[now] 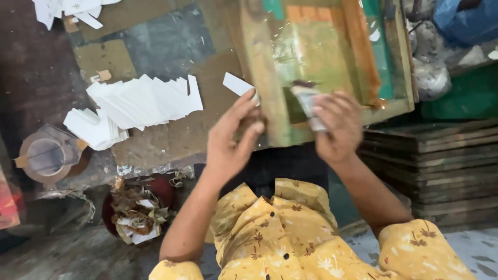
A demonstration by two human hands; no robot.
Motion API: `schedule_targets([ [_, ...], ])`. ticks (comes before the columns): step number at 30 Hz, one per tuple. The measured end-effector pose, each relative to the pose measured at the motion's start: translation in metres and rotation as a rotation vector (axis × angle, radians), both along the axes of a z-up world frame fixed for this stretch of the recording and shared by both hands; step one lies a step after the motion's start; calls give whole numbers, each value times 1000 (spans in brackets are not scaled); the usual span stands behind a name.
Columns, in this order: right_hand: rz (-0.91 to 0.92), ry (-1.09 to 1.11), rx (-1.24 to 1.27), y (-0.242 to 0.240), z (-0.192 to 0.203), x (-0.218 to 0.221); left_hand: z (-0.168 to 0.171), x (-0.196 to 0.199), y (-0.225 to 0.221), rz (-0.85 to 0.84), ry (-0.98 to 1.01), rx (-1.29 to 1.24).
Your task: Silk screening small white material pieces on a workbench using a screen and squeegee.
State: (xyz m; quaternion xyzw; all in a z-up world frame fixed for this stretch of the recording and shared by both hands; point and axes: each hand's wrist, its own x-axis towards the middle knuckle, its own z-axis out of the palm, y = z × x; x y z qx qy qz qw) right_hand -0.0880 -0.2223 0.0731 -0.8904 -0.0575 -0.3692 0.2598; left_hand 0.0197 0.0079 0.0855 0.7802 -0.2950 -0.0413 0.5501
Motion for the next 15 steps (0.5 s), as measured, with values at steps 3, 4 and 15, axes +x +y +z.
schedule_targets([
  [3, -120, -133, 25, -10, 19, -2, -33, 42, -14, 147, -180, 190],
  [4, -177, -217, 58, -13, 24, -1, -47, 60, -23, 280, -133, 286],
  [15, -194, -311, 136, -41, 34, -11, -65, 91, 41, 626, -116, 218],
])
